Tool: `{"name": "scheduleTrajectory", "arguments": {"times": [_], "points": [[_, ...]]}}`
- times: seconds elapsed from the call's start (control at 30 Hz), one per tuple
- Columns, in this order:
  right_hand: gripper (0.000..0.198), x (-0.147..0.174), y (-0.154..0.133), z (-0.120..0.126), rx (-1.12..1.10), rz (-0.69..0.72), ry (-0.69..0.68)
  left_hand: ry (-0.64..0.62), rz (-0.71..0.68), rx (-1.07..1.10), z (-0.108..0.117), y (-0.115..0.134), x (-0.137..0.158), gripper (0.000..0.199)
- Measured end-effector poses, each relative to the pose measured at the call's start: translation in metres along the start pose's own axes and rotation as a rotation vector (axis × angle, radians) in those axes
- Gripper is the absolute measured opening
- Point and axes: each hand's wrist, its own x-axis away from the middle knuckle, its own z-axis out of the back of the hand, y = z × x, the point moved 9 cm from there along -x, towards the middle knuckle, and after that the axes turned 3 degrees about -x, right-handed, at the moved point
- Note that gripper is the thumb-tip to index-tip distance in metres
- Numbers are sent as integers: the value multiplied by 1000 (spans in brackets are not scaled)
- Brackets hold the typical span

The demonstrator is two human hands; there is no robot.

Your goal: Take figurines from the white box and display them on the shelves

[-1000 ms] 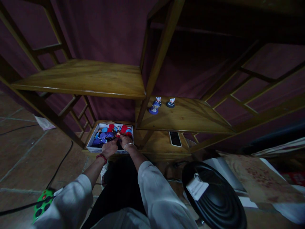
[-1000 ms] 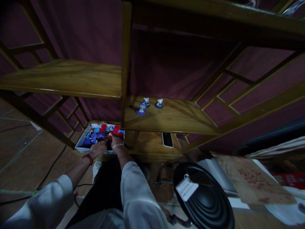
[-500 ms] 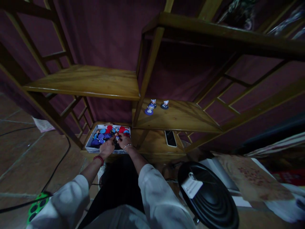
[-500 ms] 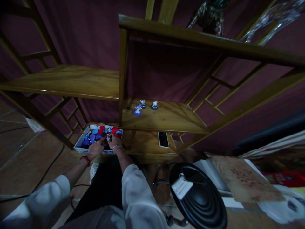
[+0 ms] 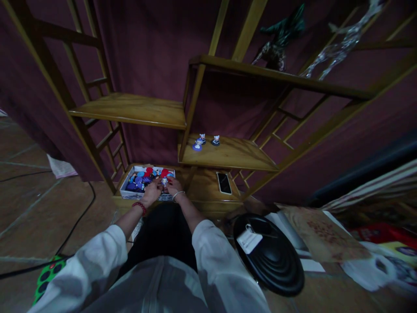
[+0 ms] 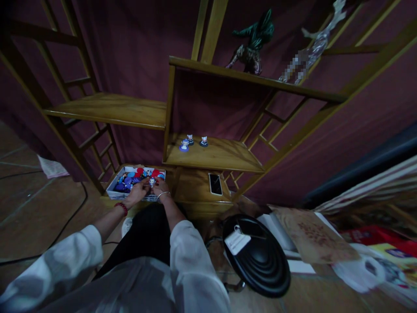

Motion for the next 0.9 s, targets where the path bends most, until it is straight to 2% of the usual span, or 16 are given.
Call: {"name": "scheduleTrajectory", "arguments": {"times": [0.13, 0.27, 0.53, 0.77, 0.9], "points": [[36, 12, 0, 4, -372, -97, 24, 51, -20, 36, 10, 5, 12, 43], [32, 24, -7, 8, -540, -153, 58, 87, -71, 44, 18, 10, 23, 41], [33, 47, -15, 19, -549, -165, 97, 141, -125, 185, 25, 11, 42, 40], [36, 58, -24, 25, -571, -164, 106, 199, -113, 373, 24, 2, 43, 32], [37, 60, -27, 26, -594, -178, 126, 160, -111, 508, 19, -3, 40, 27]]}}
